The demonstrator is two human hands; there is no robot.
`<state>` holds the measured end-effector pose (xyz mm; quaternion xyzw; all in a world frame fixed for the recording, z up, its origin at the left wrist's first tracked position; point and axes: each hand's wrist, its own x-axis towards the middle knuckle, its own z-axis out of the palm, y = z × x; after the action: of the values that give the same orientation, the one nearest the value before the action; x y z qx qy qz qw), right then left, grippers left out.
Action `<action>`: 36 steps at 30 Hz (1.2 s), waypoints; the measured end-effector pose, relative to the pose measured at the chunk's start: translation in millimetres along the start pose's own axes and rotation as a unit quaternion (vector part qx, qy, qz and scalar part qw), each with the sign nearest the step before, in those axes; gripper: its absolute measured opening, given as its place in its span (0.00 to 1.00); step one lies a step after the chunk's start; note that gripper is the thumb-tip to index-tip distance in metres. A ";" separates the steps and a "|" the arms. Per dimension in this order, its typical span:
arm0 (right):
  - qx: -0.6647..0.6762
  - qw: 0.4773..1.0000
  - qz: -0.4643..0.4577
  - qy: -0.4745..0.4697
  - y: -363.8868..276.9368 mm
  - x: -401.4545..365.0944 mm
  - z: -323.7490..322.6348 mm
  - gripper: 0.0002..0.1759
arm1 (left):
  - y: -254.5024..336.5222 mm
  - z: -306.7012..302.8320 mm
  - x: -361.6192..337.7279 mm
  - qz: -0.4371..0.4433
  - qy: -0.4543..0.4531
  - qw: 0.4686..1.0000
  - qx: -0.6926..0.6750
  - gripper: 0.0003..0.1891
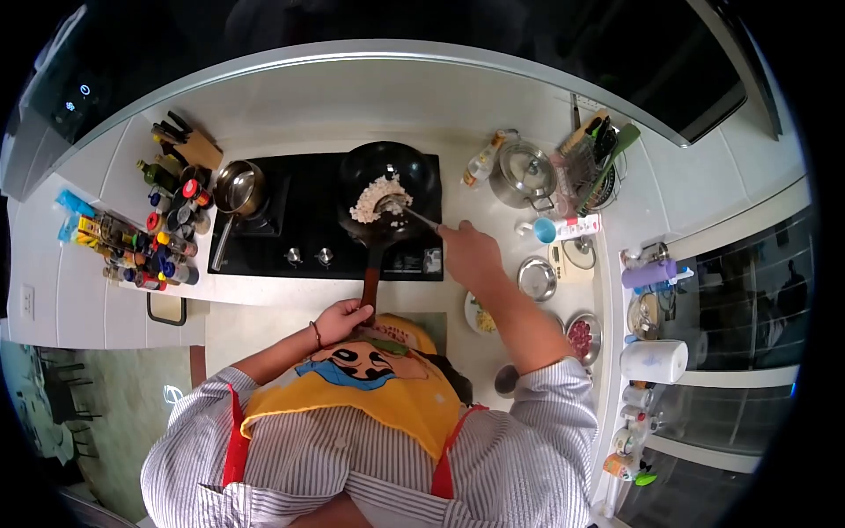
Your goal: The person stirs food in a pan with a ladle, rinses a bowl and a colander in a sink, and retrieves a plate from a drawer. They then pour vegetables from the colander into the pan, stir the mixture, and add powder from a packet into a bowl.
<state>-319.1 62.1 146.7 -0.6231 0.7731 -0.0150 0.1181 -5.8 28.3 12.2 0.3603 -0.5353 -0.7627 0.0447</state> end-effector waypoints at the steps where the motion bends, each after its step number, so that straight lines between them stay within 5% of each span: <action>1: 0.008 1.000 0.028 -0.004 -1.7 6.9 3.4 0.26 | 1.2 -0.9 2.0 0.002 0.001 1.000 0.001 0.20; 16: 0.065 0.996 0.019 0.063 3.1 41.2 46.0 0.19 | -6.0 0.9 -1.5 -0.044 0.006 0.998 -0.045 0.20; 20: 0.106 0.986 0.089 0.093 9.0 56.2 55.9 0.18 | -2.4 5.0 -5.3 -0.037 0.018 0.999 -0.028 0.20; 23: 0.151 0.986 0.035 0.056 4.5 55.1 83.8 0.19 | 0.5 4.8 -4.8 -0.031 0.010 0.998 -0.046 0.20; 30: -0.012 0.999 -0.004 -0.041 -33.8 -15.4 -34.3 0.22 | -8.4 2.7 -1.3 -0.025 0.010 0.998 -0.055 0.19; 36: -0.031 0.999 0.010 -0.022 -29.0 -4.0 -29.7 0.25 | -1.8 1.1 -2.4 -0.035 0.017 0.998 -0.039 0.19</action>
<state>-296.4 55.8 181.1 -0.6187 0.7766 0.0241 0.1162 -4.2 31.0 12.1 0.3898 -0.4912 -0.7778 0.0415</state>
